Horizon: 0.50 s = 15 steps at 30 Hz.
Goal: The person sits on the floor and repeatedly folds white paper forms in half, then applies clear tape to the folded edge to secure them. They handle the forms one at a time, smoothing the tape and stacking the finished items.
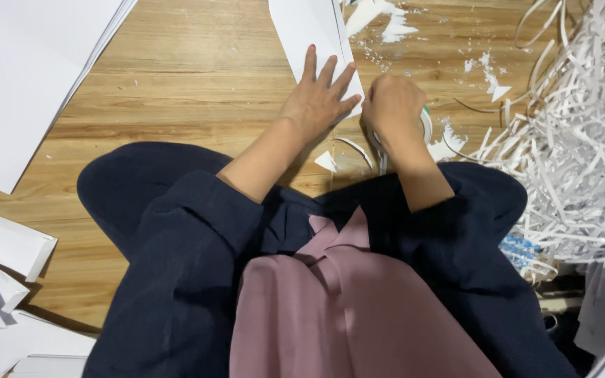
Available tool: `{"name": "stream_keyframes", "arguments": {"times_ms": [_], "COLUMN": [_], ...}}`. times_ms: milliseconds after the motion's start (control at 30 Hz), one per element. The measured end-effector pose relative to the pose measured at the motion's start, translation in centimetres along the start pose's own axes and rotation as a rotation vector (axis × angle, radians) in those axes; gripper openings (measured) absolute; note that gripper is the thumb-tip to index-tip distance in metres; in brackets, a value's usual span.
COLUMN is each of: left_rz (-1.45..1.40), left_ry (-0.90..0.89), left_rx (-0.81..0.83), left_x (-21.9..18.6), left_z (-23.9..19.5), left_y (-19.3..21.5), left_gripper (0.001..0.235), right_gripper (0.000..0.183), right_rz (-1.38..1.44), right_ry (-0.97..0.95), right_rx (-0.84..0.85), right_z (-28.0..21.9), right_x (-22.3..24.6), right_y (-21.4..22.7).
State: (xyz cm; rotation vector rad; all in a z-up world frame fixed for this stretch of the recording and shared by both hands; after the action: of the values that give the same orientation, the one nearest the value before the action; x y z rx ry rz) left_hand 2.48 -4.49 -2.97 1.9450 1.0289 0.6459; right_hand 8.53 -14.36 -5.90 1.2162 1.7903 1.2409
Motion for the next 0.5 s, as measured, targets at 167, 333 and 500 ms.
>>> {"name": "stream_keyframes", "arguments": {"times_ms": [167,333,500], "left_rz": [-0.429,-0.478,-0.240], "left_ry": [0.344,0.548,0.840], "left_rx": [0.045,-0.231,-0.709], "left_x": [-0.1,2.9,6.1], "left_z": [-2.0,-2.0,-2.8], "left_y": [0.2,-1.1,-0.2], "left_gripper": [0.079,0.072,0.050], "right_gripper": [0.023,0.017,0.013], "right_rz": [0.247,0.923,1.336], "right_ry": [-0.278,-0.553,-0.736], "right_rx": [0.309,0.215,0.022], "right_z": [0.4,-4.3,-6.1], "right_x": [-1.2,-0.6,2.5], "right_y": [0.2,-0.7,-4.8]}}
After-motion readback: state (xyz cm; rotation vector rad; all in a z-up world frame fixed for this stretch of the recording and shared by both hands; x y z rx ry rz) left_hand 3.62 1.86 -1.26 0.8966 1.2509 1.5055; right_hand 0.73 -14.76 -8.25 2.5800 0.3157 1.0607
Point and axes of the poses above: each hand's wrist, its own z-axis towards the middle knuckle, its own y-axis out of the back of the hand, x = y × z, the point moved 6 cm from there along z, towards the middle knuckle, and after that the axes turned 3 degrees about y, right-handed, at the moved point
